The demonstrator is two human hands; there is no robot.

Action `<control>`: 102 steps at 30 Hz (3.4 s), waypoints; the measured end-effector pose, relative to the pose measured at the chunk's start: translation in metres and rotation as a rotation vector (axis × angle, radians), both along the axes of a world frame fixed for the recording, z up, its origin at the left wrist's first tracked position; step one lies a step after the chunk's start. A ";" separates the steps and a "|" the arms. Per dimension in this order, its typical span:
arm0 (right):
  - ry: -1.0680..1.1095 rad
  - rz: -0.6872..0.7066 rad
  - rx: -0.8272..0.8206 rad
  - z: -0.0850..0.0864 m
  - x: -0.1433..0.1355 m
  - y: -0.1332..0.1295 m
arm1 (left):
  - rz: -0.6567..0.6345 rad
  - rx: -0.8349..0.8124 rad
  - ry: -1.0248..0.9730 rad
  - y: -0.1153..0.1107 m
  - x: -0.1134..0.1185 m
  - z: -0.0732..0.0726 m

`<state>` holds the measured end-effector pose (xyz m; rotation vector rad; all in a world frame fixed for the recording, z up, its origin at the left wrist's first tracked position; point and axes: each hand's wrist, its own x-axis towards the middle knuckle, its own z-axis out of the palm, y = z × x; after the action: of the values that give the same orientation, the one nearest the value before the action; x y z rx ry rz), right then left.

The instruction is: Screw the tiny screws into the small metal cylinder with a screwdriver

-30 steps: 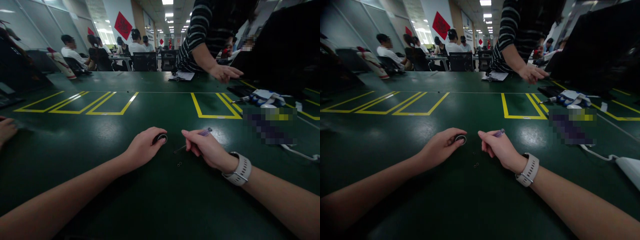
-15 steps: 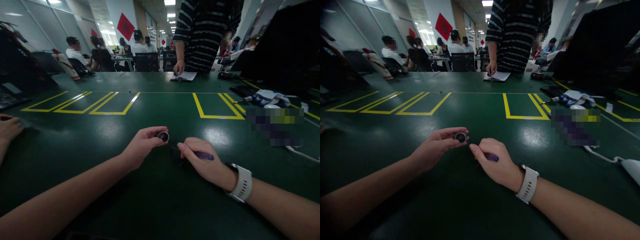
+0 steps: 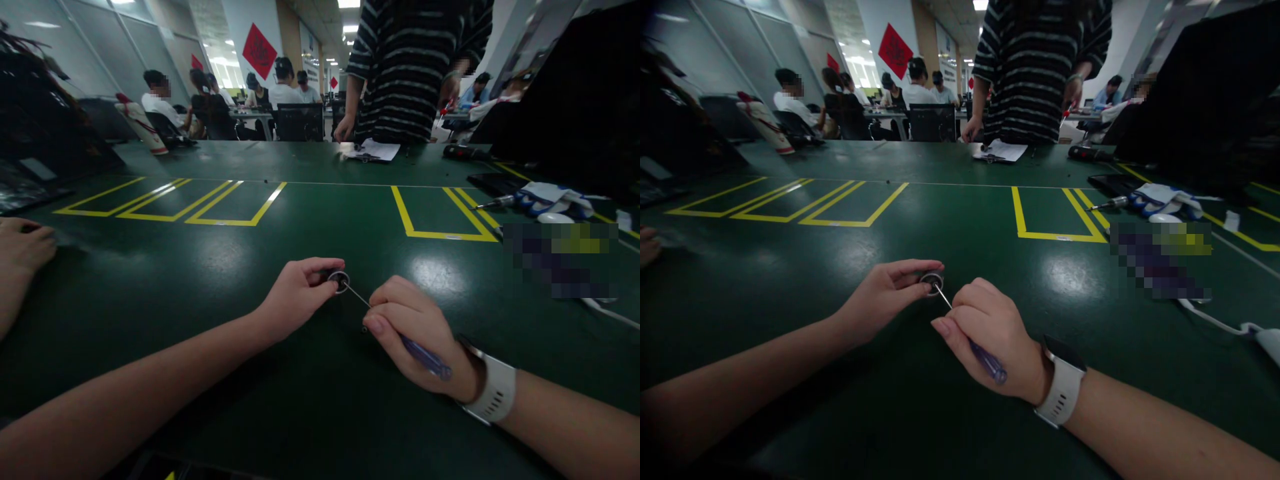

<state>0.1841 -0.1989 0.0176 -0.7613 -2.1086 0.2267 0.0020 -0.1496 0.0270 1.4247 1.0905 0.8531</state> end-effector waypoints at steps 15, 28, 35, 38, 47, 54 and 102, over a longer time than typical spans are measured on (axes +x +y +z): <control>-0.124 -0.048 0.042 -0.004 -0.006 -0.001 | 0.005 0.134 0.120 -0.005 0.001 0.000; -0.276 -0.089 0.172 0.000 -0.010 -0.003 | 0.001 0.145 0.169 -0.006 0.004 0.000; -0.361 -0.092 0.228 -0.003 -0.012 -0.004 | 0.002 0.146 0.175 -0.006 0.004 -0.001; -0.348 -0.109 0.236 -0.002 -0.012 -0.004 | 0.003 0.137 0.172 -0.006 0.004 -0.001; 0.111 -0.081 -0.110 0.003 -0.007 -0.003 | -0.019 0.133 0.142 -0.003 0.000 -0.006; 0.719 -0.085 -1.055 -0.003 0.008 0.028 | -0.031 0.016 0.105 0.000 -0.001 -0.004; -0.130 -0.004 0.078 -0.002 -0.009 -0.006 | 0.098 -0.109 -0.160 -0.012 0.011 0.001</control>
<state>0.1754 -0.2046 0.0160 -0.7512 -2.2246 0.0942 0.0126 -0.1620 0.0279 1.1997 1.0744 0.9461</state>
